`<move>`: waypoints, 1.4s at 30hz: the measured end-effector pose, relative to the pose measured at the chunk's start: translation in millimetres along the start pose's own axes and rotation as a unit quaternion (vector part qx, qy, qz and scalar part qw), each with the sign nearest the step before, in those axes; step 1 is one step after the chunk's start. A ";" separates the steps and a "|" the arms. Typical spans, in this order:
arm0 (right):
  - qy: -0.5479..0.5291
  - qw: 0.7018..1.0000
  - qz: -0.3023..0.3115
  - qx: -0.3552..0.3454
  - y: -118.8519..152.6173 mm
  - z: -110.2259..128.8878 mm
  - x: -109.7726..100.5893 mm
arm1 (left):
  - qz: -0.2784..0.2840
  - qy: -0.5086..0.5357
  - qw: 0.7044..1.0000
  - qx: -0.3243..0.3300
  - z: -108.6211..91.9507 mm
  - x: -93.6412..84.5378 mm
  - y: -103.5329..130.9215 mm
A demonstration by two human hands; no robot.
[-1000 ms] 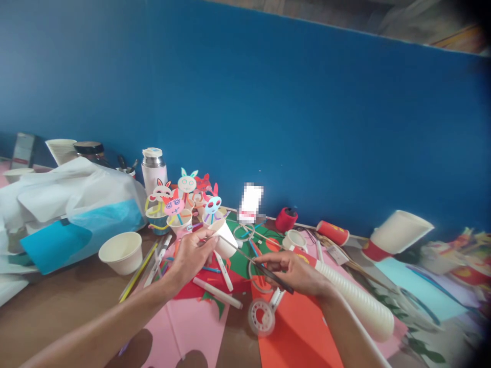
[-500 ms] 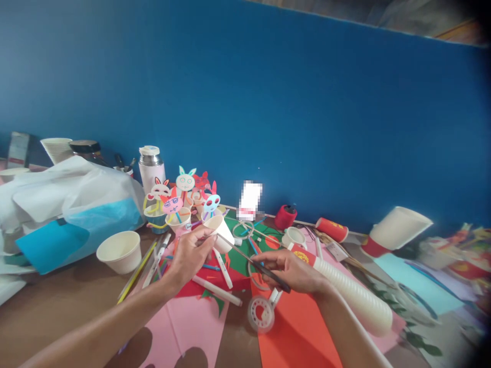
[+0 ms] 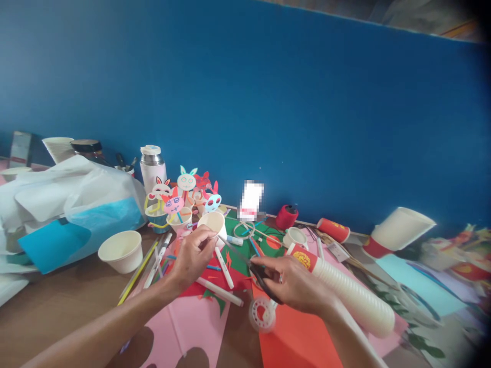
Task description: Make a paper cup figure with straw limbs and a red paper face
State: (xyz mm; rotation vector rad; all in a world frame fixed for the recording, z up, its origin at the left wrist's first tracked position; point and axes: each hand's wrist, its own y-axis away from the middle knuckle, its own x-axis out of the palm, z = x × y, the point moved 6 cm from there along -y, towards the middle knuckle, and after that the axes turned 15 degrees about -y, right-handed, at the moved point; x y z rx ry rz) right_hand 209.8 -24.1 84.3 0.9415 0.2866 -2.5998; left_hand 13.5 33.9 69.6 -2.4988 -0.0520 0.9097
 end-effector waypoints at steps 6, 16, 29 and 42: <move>0.216 0.975 -0.007 -0.055 5.0 20.8 6.5 | -0.003 -0.009 1.000 0.010 0.0 2.3 0.9; -0.004 1.000 0.000 0.002 -3.2 -6.9 10.2 | -0.005 -0.027 1.000 0.004 6.6 4.7 2.1; -0.226 0.965 0.028 0.131 -6.8 -33.6 21.3 | -0.009 -0.036 0.999 0.027 9.3 6.2 0.6; 0.216 0.973 -0.068 -0.051 -0.4 11.1 20.6 | -0.022 -0.049 0.998 0.034 10.9 3.7 -0.9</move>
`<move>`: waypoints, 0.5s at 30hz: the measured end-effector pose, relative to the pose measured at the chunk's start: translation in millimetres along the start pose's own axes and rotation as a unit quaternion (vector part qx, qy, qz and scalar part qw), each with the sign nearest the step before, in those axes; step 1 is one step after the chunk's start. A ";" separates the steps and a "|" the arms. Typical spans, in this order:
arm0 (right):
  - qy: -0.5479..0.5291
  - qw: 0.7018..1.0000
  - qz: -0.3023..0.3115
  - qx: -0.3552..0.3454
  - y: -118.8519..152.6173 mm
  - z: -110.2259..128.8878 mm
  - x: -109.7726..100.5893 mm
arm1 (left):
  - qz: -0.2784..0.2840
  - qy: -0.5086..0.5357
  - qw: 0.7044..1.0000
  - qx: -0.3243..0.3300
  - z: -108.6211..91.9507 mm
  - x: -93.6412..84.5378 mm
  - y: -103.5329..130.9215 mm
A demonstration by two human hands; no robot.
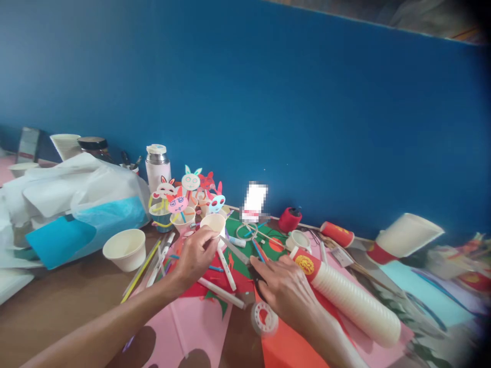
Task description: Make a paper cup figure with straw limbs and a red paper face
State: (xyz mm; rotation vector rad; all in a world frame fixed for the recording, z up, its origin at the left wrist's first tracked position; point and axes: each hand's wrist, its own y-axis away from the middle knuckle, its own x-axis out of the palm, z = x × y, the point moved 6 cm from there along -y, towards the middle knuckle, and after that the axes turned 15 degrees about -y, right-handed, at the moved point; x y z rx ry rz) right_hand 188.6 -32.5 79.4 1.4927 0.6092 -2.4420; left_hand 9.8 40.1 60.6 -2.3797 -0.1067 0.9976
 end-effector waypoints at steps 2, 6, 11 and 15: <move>-0.153 0.985 0.037 0.073 0.1 -10.5 5.7 | 0.000 0.000 1.000 0.000 0.0 1.9 2.0; -0.498 0.826 0.132 0.231 0.6 -35.8 24.4 | 0.006 0.004 1.000 0.003 -1.2 4.5 5.8; -0.590 0.758 0.144 0.239 -2.8 -45.5 24.8 | 0.010 0.005 1.000 0.000 -0.9 4.6 5.2; -0.387 0.896 0.095 0.195 0.2 -34.4 15.8 | 0.012 -0.002 1.000 -0.006 0.6 3.8 3.2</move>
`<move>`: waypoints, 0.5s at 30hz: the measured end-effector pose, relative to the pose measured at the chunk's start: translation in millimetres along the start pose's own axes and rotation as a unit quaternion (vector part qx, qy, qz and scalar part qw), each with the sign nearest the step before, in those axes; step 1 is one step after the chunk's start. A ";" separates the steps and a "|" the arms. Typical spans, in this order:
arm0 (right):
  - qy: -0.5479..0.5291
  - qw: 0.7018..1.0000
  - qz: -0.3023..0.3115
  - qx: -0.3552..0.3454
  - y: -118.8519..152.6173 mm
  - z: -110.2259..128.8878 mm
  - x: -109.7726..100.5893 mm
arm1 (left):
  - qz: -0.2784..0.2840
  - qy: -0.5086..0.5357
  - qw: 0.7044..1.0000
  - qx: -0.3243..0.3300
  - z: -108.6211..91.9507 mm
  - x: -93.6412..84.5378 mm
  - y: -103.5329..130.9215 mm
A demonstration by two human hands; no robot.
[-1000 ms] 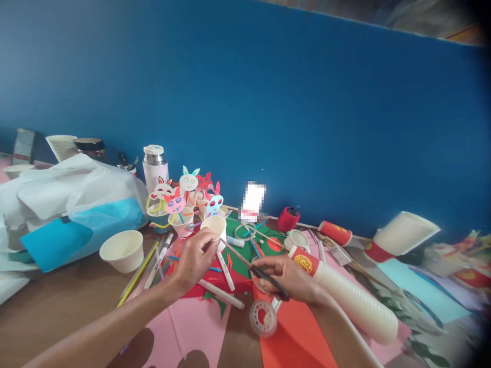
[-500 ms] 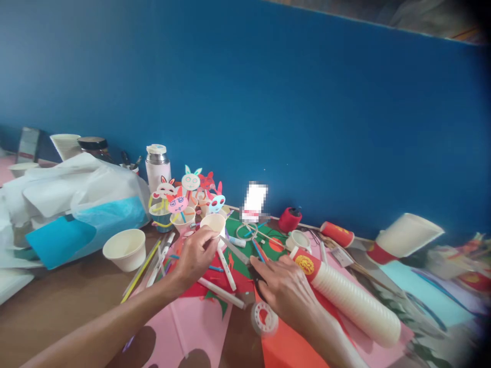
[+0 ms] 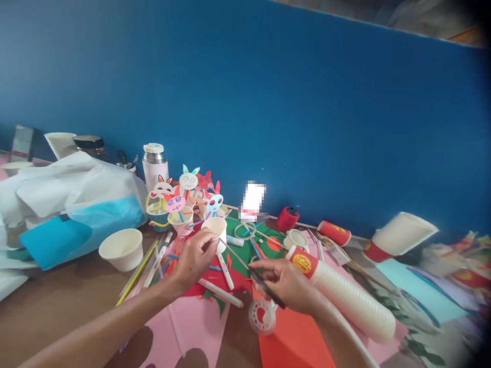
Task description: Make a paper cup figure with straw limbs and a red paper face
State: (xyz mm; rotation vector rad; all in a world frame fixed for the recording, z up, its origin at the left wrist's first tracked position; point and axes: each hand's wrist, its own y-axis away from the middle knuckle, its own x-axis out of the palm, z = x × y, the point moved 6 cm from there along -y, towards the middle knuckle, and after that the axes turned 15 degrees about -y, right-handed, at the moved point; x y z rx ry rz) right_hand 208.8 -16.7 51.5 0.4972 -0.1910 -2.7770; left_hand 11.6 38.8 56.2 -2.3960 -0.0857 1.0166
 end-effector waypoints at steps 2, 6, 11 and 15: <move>0.179 0.979 -0.053 -0.087 6.4 15.8 4.0 | -0.002 -0.005 1.000 -0.004 0.4 -1.7 -0.9; 0.392 0.899 -0.089 -0.177 13.9 31.6 16.9 | -0.001 -0.012 1.000 -0.006 1.1 -3.9 -2.1; 0.303 0.937 -0.084 -0.149 14.3 29.1 16.2 | -0.001 -0.022 1.000 0.009 0.3 -2.2 -0.8; -0.064 0.998 0.006 0.014 3.3 5.1 13.8 | -0.004 -0.021 1.000 0.021 -1.1 -2.5 0.4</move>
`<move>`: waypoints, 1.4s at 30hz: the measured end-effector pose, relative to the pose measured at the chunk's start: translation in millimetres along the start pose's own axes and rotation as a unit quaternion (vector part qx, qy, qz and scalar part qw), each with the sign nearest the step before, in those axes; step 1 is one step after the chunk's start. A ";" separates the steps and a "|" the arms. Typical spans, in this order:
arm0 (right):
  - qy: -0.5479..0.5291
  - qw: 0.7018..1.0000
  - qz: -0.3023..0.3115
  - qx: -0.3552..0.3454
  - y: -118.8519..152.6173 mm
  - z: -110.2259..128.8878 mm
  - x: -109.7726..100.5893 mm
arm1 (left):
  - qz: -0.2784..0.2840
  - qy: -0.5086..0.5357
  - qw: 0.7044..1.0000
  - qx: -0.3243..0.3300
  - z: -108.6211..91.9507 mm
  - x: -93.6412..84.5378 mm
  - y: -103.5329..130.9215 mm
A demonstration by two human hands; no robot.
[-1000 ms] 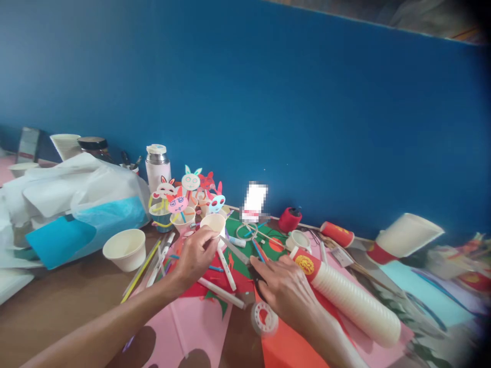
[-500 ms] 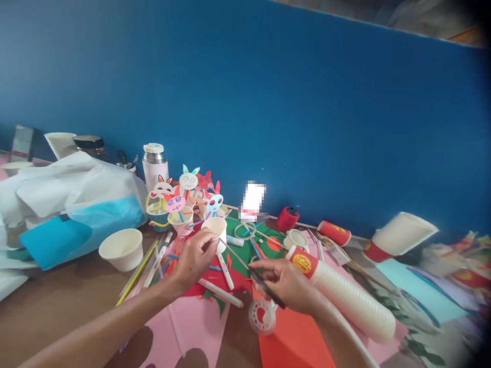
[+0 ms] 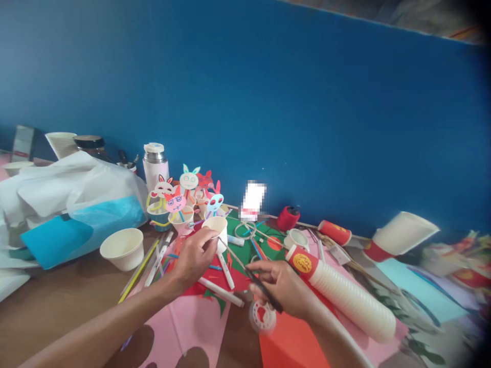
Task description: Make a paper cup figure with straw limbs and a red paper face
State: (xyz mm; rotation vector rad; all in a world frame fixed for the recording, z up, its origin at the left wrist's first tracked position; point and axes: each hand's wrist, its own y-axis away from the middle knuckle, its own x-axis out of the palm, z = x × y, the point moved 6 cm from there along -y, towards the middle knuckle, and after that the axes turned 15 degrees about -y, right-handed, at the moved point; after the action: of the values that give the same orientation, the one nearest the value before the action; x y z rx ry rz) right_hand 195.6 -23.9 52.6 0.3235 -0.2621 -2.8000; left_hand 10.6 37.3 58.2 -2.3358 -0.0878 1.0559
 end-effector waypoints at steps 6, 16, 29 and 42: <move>-0.196 0.979 0.044 0.047 -9.2 -6.5 1.7 | -0.008 0.000 1.000 0.012 -1.1 -2.6 -1.2; 0.413 0.885 -0.124 -0.177 17.6 22.1 23.9 | -0.002 0.003 1.000 0.009 0.0 -3.1 -2.7; 0.560 0.797 -0.115 -0.195 28.9 32.4 15.9 | 0.038 -0.022 0.999 0.031 -2.6 11.7 6.5; -0.148 0.983 0.096 0.058 -3.7 -2.2 -16.5 | 0.019 0.036 0.999 0.005 -0.8 14.3 4.7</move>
State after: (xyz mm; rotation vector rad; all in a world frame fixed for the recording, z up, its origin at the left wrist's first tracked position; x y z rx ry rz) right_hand 210.4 -15.4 52.8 -0.0925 -0.4966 -2.6380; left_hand 20.1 37.0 46.6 -2.3717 -0.0099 0.9863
